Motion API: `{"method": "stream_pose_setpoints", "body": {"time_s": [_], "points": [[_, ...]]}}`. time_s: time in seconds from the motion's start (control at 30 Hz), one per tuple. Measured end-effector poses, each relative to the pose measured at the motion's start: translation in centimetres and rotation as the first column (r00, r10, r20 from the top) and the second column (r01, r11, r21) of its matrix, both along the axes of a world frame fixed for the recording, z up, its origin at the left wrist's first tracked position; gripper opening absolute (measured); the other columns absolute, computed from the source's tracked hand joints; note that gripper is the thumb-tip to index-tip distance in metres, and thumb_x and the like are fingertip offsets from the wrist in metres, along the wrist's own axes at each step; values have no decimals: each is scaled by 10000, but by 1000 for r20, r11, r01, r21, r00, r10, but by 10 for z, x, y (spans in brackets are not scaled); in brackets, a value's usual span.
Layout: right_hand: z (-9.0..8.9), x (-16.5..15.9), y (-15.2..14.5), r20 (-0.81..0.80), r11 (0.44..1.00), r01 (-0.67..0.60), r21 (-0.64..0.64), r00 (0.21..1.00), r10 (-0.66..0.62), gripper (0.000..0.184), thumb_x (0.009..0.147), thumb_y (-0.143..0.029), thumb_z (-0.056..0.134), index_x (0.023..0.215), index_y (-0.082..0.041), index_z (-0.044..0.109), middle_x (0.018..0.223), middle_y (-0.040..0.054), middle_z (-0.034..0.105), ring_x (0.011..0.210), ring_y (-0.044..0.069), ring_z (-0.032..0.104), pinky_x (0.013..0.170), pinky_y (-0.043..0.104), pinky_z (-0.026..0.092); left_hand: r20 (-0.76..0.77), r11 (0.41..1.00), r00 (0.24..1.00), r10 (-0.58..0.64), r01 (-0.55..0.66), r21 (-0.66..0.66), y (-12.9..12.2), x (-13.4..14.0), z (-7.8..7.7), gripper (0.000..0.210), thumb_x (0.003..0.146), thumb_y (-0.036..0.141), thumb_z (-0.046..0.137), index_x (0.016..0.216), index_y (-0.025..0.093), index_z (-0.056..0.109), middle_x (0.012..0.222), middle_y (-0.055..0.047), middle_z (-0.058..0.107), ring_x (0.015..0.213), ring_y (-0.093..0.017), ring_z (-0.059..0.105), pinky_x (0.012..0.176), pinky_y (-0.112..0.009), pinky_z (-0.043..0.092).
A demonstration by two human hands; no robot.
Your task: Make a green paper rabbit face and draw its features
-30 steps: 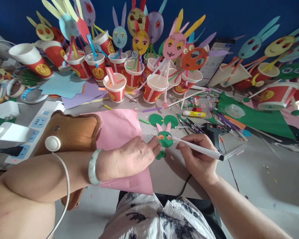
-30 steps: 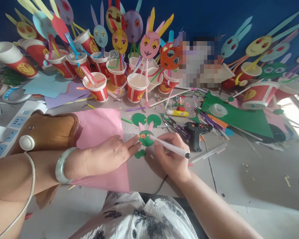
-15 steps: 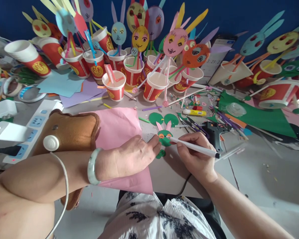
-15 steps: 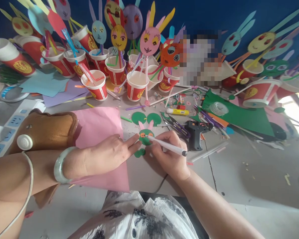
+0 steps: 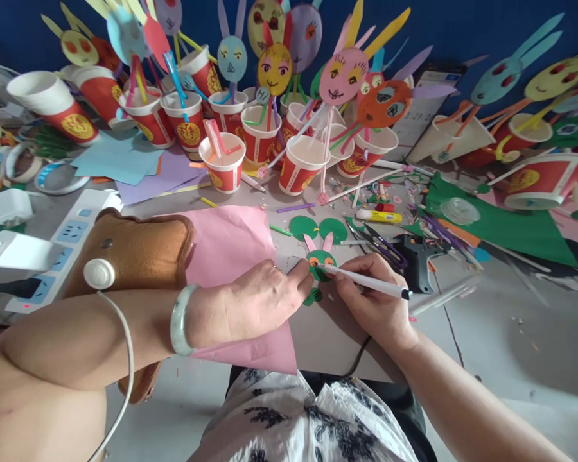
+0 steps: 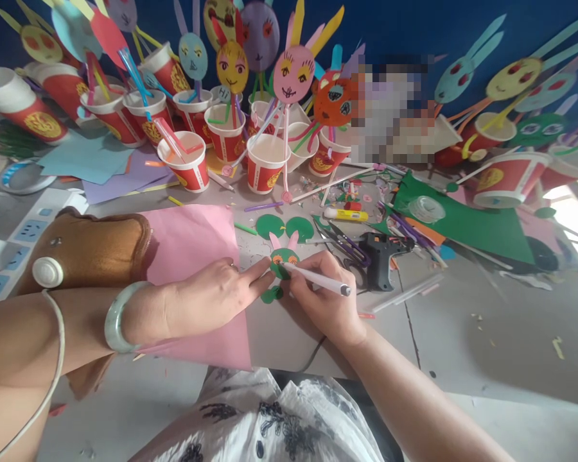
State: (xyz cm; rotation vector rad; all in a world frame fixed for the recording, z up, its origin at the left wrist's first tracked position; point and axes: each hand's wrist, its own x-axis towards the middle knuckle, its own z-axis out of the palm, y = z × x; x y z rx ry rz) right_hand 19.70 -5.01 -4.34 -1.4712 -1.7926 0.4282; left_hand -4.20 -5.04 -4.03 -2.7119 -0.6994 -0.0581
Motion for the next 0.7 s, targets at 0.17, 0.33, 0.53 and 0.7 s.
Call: {"method": "stream_pose_setpoints", "body": {"time_s": [0.17,0.33,0.53,0.7], "points": [[-1,0,0,7,1000,-7,8,1000,7,83,812,-224,681,766,-243,615,596,-23,695,466,129,590,449,240,425,-1,1000,1000,-5,5,18,0,-2,3,577,958,103,434,1531,153,474,1613,-176,473,665,-106,557,598,-326,387],[-1,1,1,16,1000,-6,14,1000,6,77,810,-226,682,768,-238,620,610,-22,701,478,127,602,463,237,438,-14,999,1000,-24,24,41,-1,-3,4,588,970,93,414,1557,119,445,1587,-191,496,686,-123,555,606,-337,370],[1,0,0,12,1000,-9,-12,1000,9,96,795,-205,665,745,-248,595,575,-32,675,452,126,568,452,241,425,-33,999,999,-18,19,44,0,-1,2,572,979,90,380,1546,115,452,1599,-198,474,654,-122,531,599,-344,341],[0,1,0,23,1000,-6,-17,1000,7,108,779,-194,670,740,-251,587,577,-33,667,450,132,568,451,251,425,-46,1000,999,-12,13,23,0,-1,5,554,978,92,392,1522,142,487,1583,-185,487,655,-118,534,599,-341,347]]}}
